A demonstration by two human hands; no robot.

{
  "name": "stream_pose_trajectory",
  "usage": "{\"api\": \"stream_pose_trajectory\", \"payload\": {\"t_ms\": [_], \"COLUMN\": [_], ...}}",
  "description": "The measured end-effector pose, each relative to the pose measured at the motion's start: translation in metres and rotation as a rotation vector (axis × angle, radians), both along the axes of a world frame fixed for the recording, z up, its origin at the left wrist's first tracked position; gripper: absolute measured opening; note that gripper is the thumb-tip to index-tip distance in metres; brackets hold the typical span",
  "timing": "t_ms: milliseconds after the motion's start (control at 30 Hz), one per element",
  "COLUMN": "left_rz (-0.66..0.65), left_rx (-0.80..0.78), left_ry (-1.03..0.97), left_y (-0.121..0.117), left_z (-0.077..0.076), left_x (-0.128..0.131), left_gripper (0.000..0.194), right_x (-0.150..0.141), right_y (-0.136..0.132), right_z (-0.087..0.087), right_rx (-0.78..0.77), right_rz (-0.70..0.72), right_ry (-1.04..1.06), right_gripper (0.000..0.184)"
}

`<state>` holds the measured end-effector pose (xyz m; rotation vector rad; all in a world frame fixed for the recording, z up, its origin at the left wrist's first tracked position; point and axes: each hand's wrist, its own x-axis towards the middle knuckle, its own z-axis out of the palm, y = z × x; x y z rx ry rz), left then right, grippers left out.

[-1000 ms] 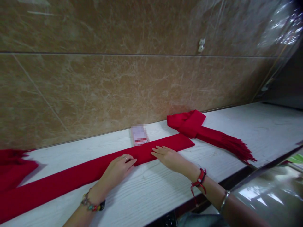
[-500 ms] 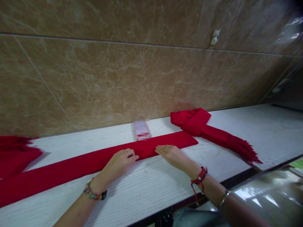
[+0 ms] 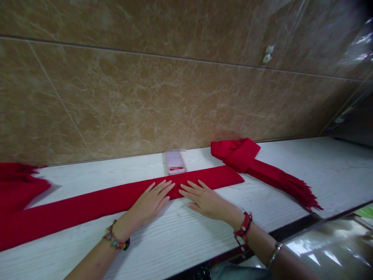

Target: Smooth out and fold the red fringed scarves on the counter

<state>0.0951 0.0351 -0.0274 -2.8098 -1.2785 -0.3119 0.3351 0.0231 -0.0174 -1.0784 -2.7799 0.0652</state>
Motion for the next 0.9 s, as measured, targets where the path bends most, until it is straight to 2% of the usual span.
{"api": "stream_pose_trajectory", "payload": {"t_ms": [133, 200, 333, 467, 533, 667, 767, 900], "left_rz": [0.223, 0.276, 0.265, 0.206, 0.151, 0.065, 0.067, 0.06], "left_rx": [0.032, 0.049, 0.073, 0.128, 0.111, 0.03, 0.009, 0.026], "left_ry": [0.054, 0.08, 0.095, 0.061, 0.062, 0.095, 0.093, 0.074], "left_y": [0.003, 0.003, 0.003, 0.003, 0.002, 0.0, -0.001, 0.0], "left_z": [-0.002, -0.002, -0.006, -0.006, -0.004, 0.003, 0.005, 0.003], "left_x": [-0.003, -0.004, -0.005, -0.005, -0.005, -0.005, -0.004, -0.002], "left_gripper": [0.044, 0.044, 0.044, 0.044, 0.044, 0.043, 0.043, 0.043], "right_x": [0.016, 0.028, 0.057, 0.084, 0.092, 0.099, 0.1, 0.098], "right_y": [-0.005, -0.005, 0.002, 0.022, 0.036, 0.07, 0.097, 0.126], "right_z": [0.001, 0.001, -0.002, 0.002, 0.01, 0.029, 0.041, 0.049], "right_rx": [-0.016, -0.025, -0.069, 0.048, 0.073, -0.008, -0.121, -0.244], "right_rz": [-0.057, -0.111, -0.279, -0.542, -0.608, -0.561, -0.456, -0.395], "right_ry": [-0.006, -0.004, 0.044, 0.102, 0.054, -0.107, -0.211, -0.351], "right_gripper": [0.045, 0.046, 0.046, 0.041, 0.04, 0.034, 0.03, 0.035]}}
